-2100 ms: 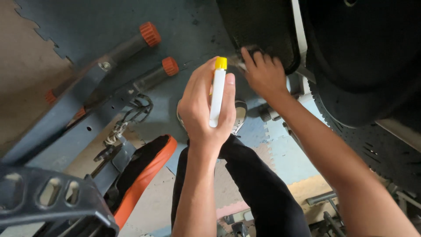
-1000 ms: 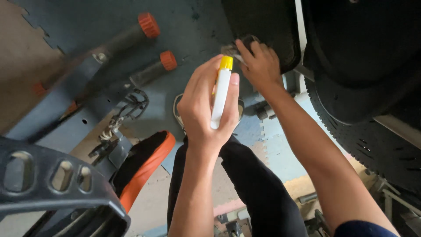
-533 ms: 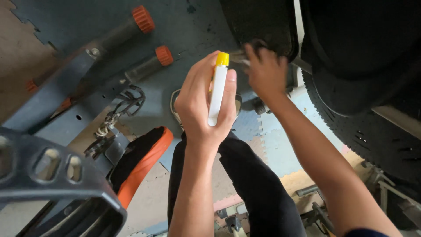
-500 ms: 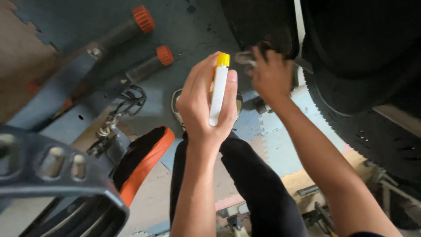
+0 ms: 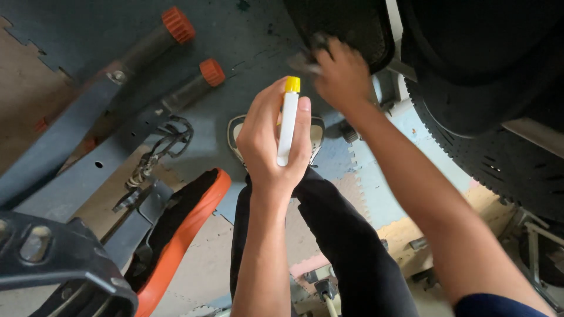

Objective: Cleaning an elliptical machine and other gym equipment with a spray bottle and cloth.

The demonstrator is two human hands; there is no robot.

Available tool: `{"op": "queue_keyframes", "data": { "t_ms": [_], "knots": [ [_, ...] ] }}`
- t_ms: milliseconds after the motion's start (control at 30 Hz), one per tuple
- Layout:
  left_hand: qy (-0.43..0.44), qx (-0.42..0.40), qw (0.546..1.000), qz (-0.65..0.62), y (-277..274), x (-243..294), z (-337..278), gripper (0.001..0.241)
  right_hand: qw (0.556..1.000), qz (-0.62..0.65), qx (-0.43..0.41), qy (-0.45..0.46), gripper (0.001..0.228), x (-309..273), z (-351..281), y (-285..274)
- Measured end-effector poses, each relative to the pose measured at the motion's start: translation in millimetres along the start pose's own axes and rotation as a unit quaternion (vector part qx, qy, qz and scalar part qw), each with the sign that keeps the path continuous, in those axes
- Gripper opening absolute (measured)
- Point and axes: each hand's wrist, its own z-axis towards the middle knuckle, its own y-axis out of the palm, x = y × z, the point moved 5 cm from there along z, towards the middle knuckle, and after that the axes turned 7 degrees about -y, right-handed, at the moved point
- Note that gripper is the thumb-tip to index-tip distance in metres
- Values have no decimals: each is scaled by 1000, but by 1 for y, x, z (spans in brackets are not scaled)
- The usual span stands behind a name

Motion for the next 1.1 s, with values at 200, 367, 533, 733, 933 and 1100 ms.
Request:
{"op": "queue_keyframes", "data": {
  "t_ms": [200, 367, 533, 733, 933, 1100],
  "knots": [
    [10, 6, 1000, 7, -6, 7, 2, 22, 986, 10, -148, 81, 27, 16, -8, -27],
    [17, -1, 1000, 3, 2, 5, -1, 24, 995, 30, -90, 4, 30, 17, -5, -23],
    [16, -4, 1000, 5, 9, 5, -8, 24, 982, 12, -188, 13, 23, 35, -15, -31],
    [-1, -13, 1000, -4, 6, 6, -11, 23, 928, -256, -268, 37, 15, 66, -35, -11],
    [-1, -11, 1000, -2, 6, 4, -15, 23, 914, -194, -353, 56, 13, 31, -15, -1],
    [13, -11, 1000, -5, 10, 12, -17, 22, 932, -82, -352, 7, 18, 38, -13, -22]
  ]
}}
